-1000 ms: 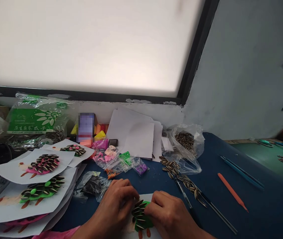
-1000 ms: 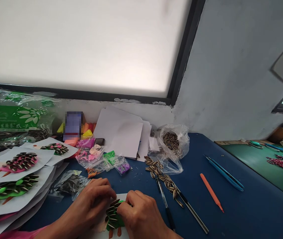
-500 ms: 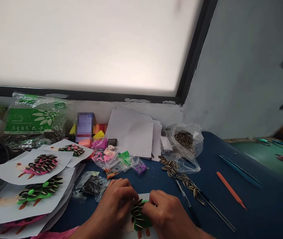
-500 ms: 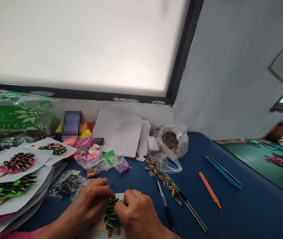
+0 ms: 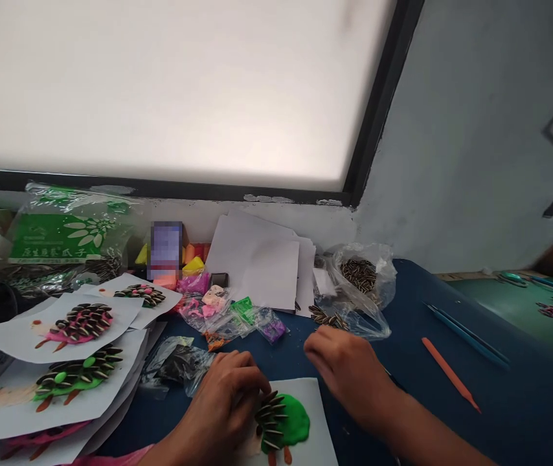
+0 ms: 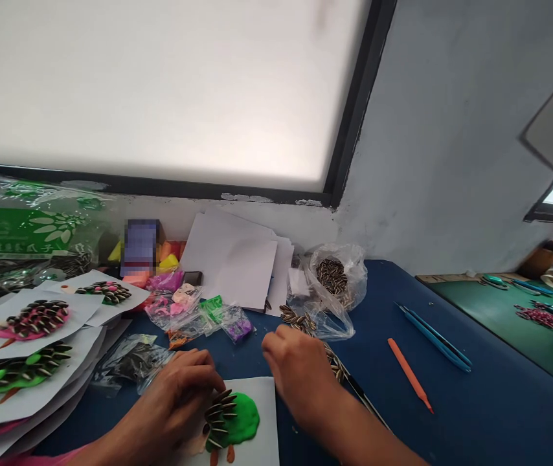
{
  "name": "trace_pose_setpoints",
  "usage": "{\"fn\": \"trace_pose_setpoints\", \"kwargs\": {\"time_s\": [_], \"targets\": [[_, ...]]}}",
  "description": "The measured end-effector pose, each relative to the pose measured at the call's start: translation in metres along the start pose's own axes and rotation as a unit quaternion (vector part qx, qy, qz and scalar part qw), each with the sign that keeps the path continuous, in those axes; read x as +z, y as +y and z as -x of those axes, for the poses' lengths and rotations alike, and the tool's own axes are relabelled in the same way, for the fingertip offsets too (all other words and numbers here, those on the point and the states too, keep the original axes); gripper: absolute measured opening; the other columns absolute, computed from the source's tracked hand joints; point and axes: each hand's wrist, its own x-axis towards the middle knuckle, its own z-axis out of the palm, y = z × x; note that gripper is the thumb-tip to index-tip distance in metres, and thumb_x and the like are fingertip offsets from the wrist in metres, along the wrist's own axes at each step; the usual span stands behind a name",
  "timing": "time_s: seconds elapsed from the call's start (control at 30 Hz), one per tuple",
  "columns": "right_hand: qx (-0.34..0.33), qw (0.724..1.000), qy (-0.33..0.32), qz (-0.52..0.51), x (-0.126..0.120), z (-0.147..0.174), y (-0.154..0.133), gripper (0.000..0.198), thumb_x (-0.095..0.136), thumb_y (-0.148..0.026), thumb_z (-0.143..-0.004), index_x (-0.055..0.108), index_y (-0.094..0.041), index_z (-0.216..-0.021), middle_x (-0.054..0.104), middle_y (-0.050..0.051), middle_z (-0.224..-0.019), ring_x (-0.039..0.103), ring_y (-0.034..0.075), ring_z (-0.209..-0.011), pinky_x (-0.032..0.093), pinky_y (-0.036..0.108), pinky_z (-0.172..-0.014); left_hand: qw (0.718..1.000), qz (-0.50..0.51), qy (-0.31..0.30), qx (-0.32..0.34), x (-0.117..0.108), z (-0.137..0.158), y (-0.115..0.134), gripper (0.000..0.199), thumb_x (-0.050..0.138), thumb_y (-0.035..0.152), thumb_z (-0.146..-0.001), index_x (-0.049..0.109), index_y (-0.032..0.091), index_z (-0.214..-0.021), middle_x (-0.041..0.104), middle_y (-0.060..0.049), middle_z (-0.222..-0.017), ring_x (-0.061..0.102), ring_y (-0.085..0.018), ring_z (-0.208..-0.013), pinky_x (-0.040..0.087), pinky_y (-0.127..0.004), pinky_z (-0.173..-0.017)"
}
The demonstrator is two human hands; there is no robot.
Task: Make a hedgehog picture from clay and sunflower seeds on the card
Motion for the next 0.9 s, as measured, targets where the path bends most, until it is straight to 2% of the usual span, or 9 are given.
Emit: {"fn": "trace_pose_setpoints", "kwargs": {"time_s": [0.1, 0.27, 0.4, 0.5, 0.63, 0.73, 0.77, 0.8, 0.9], "targets": [[0.047, 0.998, -0.017, 0.030, 0.003, -0.029, 0.017, 0.018, 0.053, -0.017, -0.094, 0.071, -0.020, -0.090, 0.068, 0.004, -0.091, 0.065, 0.016, -0.081, 0.041, 0.024, -0.068, 1.000, 0.003, -0.001, 0.004, 0.000, 0.000, 0.000, 0.032, 0.042, 0.017, -0.080, 0.073, 0.025, -0.074, 0.059, -0.004, -0.072, 0.053, -0.020, -0.072, 0.035, -0.032, -0.068], [0.068, 0.996, 0.009, 0.051, 0.016, -0.072, 0.032, 0.019, 0.053, -0.019, -0.095, 0.072, -0.017, -0.098, 0.069, 0.009, -0.098, 0.065, 0.022, -0.092, 0.043, 0.027, -0.073, 1.000, -0.001, -0.010, 0.000, -0.002, 0.000, 0.003, 0.033, 0.040, 0.016, -0.082, 0.072, 0.023, -0.078, 0.062, -0.004, -0.076, 0.055, -0.020, -0.075, 0.037, -0.033, -0.071], [0.054, 0.997, 0.010, 0.052, 0.020, -0.090, 0.031, 0.014, 0.057, -0.018, -0.092, 0.071, -0.016, -0.096, 0.069, 0.010, -0.099, 0.065, 0.023, -0.093, 0.042, 0.027, -0.073, 1.000, 0.000, -0.015, -0.007, -0.004, 0.000, 0.005, 0.031, 0.041, 0.015, -0.082, 0.071, 0.023, -0.078, 0.062, -0.004, -0.077, 0.055, -0.021, -0.076, 0.038, -0.033, -0.072], [0.045, 0.998, 0.009, 0.048, 0.020, -0.091, 0.030, 0.011, 0.058, -0.014, -0.091, 0.068, -0.014, -0.093, 0.069, 0.011, -0.097, 0.064, 0.022, -0.092, 0.042, 0.027, -0.072, 1.000, 0.005, -0.009, -0.006, -0.004, -0.001, 0.004, 0.030, 0.042, 0.015, -0.081, 0.071, 0.023, -0.078, 0.063, -0.004, -0.077, 0.056, -0.021, -0.077, 0.038, -0.033, -0.072], [0.037, 0.998, 0.023, 0.035, 0.011, -0.074, 0.026, 0.013, 0.051, -0.009, -0.093, 0.064, -0.011, -0.093, 0.067, 0.012, -0.095, 0.062, 0.023, -0.092, 0.042, 0.030, -0.076, 1.000, 0.008, -0.006, -0.007, -0.003, -0.002, 0.003, 0.030, 0.042, 0.015, -0.081, 0.071, 0.023, -0.077, 0.062, -0.005, -0.077, 0.056, -0.021, -0.077, 0.038, -0.032, -0.071], [0.026, 0.999, 0.029, 0.008, 0.002, -0.044, 0.019, 0.011, 0.051, -0.011, -0.094, 0.061, -0.013, -0.092, 0.066, 0.008, -0.091, 0.061, 0.019, -0.084, 0.043, 0.028, -0.072, 1.000, 0.001, -0.009, -0.004, -0.004, -0.003, 0.003, 0.031, 0.042, 0.017, -0.083, 0.071, 0.023, -0.077, 0.061, -0.004, -0.076, 0.055, -0.021, -0.075, 0.037, -0.033, -0.070], [0.011, 1.000, 0.025, -0.014, 0.001, -0.031, 0.015, 0.011, 0.052, -0.011, -0.094, 0.061, -0.015, -0.089, 0.065, 0.005, -0.088, 0.061, 0.017, -0.080, 0.043, 0.026, -0.070, 1.000, -0.001, -0.011, -0.003, -0.004, -0.003, 0.004, 0.031, 0.042, 0.017, -0.083, 0.071, 0.023, -0.077, 0.061, -0.004, -0.075, 0.055, -0.021, -0.074, 0.037, -0.033, -0.070], [-0.021, 0.996, 0.034, -0.079, 0.001, -0.018, 0.011, 0.012, 0.052, -0.008, -0.092, 0.060, -0.015, -0.087, 0.065, 0.004, -0.087, 0.060, 0.015, -0.079, 0.043, 0.025, -0.069, 1.000, -0.001, -0.010, -0.001, -0.004, -0.003, 0.004, 0.030, 0.042, 0.018, -0.084, 0.071, 0.023, -0.077, 0.061, -0.004, -0.075, 0.055, -0.021, -0.074, 0.037, -0.033, -0.070], [-0.105, 0.968, 0.053, -0.220, 0.008, 0.017, -0.002, 0.015, 0.052, -0.008, -0.090, 0.062, -0.019, -0.089, 0.064, 0.002, -0.086, 0.060, 0.014, -0.079, 0.043, 0.023, -0.068, 1.000, -0.005, -0.008, 0.003, -0.003, -0.002, 0.003, 0.030, 0.043, 0.017, -0.083, 0.072, 0.024, -0.077, 0.061, -0.004, -0.073, 0.055, -0.021, -0.074, 0.037, -0.033, -0.071]]}}
